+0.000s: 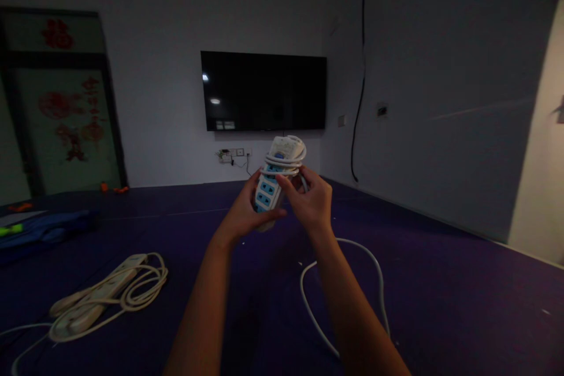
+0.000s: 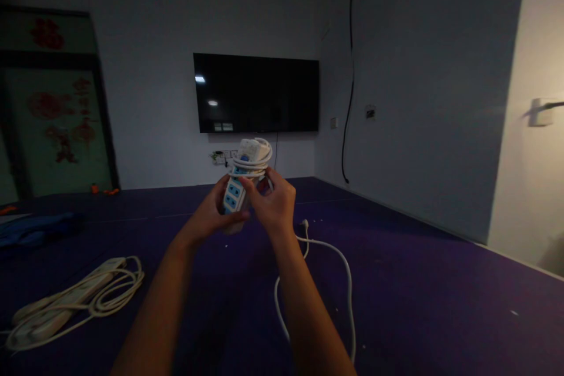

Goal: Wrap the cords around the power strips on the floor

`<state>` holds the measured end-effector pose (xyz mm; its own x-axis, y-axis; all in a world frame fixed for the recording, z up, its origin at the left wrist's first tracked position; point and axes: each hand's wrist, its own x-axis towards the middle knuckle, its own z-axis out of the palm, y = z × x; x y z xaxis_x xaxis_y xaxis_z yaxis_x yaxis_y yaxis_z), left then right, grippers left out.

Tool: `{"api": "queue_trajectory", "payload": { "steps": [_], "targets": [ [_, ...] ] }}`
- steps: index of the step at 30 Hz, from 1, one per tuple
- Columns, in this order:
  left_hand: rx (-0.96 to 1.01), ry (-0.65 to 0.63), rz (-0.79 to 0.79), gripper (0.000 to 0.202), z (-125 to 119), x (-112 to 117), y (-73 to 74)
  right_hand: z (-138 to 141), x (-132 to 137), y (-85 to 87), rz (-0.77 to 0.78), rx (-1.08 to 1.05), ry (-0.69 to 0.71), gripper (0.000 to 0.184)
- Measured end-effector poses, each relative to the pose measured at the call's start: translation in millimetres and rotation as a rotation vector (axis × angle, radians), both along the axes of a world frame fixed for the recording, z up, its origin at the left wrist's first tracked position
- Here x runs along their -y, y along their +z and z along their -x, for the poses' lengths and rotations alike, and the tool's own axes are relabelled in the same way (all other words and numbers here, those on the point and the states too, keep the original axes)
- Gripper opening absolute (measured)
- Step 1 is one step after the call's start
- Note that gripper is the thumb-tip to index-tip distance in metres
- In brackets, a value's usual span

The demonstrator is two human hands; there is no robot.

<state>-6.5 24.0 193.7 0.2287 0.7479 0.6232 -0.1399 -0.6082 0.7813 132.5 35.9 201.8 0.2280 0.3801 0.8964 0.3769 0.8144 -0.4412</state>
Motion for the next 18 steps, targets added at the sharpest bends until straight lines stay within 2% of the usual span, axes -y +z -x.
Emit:
{"api": "queue_trajectory", "payload": {
  "steps": [2,5,10,14,18],
  "targets": [
    [0.013,0.076,-0.054,0.102,-9,-1,-1.7,1,3,0.2,-0.007,0.005,-0.084,0.033],
    [0.045,0.211,-0.099,0.109,-25,-3,-5.6,5,7,0.7,-0.018,0.035,-0.143,0.032],
    [0.009,0.46,-0.141,0.116,-37,-5,-9.6,10,6,0.9,-0.028,0.074,-0.068,0.036],
    [-0.002,0.464,-0.165,0.12,-25,-8,-8.8,5,3,-0.2,0.033,0.02,0.084,0.052],
    [0.064,0.343,0.028,0.12,-13,-6,-3.6,-8,-4,-2.1,0.092,-0.029,0.156,0.06]
  ]
}}
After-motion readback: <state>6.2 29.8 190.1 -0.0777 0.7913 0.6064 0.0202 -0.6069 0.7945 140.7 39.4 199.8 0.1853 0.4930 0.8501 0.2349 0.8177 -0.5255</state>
